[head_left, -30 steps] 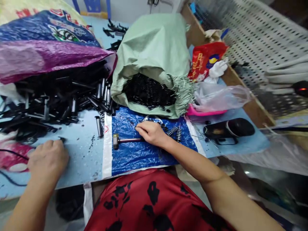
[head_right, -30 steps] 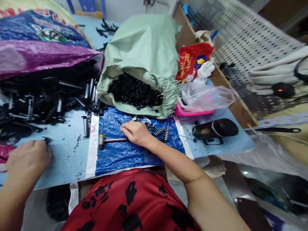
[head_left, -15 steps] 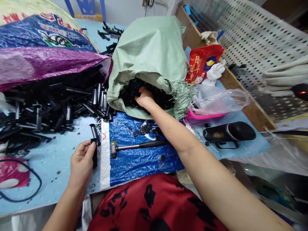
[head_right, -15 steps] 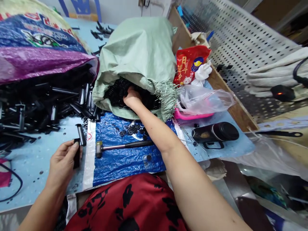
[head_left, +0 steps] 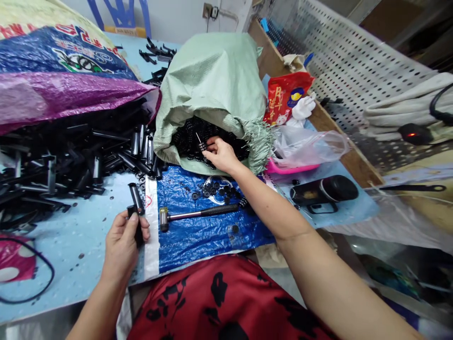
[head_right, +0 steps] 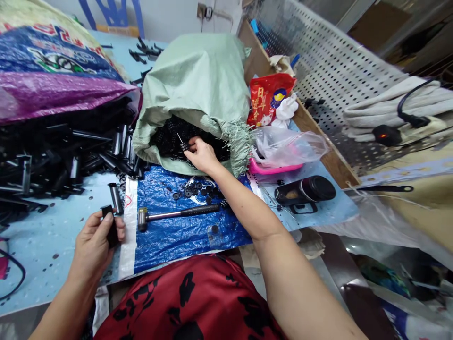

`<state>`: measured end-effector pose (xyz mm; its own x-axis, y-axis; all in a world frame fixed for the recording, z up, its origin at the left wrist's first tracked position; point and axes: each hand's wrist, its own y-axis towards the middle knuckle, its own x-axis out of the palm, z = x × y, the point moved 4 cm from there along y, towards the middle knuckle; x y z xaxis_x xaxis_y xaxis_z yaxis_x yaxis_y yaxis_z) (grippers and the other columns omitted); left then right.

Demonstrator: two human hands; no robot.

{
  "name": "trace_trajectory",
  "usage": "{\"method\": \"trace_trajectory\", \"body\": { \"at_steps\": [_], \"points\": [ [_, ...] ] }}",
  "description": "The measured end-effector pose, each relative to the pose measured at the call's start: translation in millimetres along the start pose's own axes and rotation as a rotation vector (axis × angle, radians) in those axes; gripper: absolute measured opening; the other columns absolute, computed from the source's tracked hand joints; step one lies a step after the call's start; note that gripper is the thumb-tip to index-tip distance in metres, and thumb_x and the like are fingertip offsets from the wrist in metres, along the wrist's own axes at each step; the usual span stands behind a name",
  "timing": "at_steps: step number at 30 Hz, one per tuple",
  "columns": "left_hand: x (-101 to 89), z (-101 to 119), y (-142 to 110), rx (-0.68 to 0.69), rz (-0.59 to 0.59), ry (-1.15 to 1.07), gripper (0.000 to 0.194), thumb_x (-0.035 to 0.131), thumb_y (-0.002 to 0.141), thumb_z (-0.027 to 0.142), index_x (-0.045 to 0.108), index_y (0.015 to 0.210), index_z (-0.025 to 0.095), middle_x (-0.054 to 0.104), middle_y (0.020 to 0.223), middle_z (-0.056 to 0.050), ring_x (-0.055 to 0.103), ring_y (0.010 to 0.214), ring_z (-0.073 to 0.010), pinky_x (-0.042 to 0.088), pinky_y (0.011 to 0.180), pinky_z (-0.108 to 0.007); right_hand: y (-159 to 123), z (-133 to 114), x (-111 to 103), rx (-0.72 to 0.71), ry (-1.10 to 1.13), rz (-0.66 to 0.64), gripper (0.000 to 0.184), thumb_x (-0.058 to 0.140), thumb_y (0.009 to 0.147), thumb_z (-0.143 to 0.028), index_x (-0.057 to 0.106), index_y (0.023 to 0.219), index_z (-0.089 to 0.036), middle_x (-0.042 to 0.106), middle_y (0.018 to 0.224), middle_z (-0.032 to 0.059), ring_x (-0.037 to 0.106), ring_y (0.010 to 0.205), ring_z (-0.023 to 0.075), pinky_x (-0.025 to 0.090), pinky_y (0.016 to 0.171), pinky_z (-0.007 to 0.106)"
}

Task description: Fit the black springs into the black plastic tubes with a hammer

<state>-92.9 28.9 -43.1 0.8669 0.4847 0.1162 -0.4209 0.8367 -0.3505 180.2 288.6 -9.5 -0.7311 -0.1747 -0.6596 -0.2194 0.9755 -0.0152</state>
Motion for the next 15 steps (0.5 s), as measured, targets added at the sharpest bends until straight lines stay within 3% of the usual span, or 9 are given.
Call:
{"method": "trace_trajectory", "body": {
  "at_steps": [5, 11, 15],
  "points": [
    [-16.5, 0.6, -1.2, 0.094, 0.042, 0.22, 0.041, 0.077, 0.086, 0.055, 0.065, 0.103, 0.021, 0.066, 0.074, 0.002, 0.054, 0.051, -0.0095, 0.045, 0.049, -0.021, -28.0, 5.2, -2.8, 0.0, 0.263, -0.019, 0.042, 0.069, 0.081, -0.037, 0.056, 0.115, -0.016, 0.069, 0.09, 0.0003, 0.058, 0.071, 0.0069, 0.047, 0.07, 0.02],
    [-30.6, -3.4, -3.3, 0.072, 0.088, 0.186, 0.032, 0.081, 0.084, 0.05, 0.071, 0.1, 0.025, 0.067, 0.074, 0.003, 0.055, 0.056, -0.012, 0.049, 0.056, -0.025, -89.3, 19.9, -10.4, 0.111, 0.461, -0.135, 0.053, 0.073, 0.077, -0.045, 0.053, 0.117, -0.016, 0.066, 0.084, -0.001, 0.055, 0.066, 0.0056, 0.042, 0.061, 0.018],
    [-24.9, -0.5, -5.5, 0.094, 0.106, 0.201, 0.029, 0.083, 0.082, 0.047, 0.072, 0.097, 0.025, 0.067, 0.073, 0.003, 0.056, 0.056, -0.0131, 0.05, 0.058, -0.027, -142.0, 39.6, -31.1, 0.175, 0.407, -0.005, 0.058, 0.074, 0.077, -0.049, 0.052, 0.12, -0.018, 0.069, 0.087, 0.0008, 0.06, 0.069, 0.0071, 0.047, 0.066, 0.02]
  ]
}}
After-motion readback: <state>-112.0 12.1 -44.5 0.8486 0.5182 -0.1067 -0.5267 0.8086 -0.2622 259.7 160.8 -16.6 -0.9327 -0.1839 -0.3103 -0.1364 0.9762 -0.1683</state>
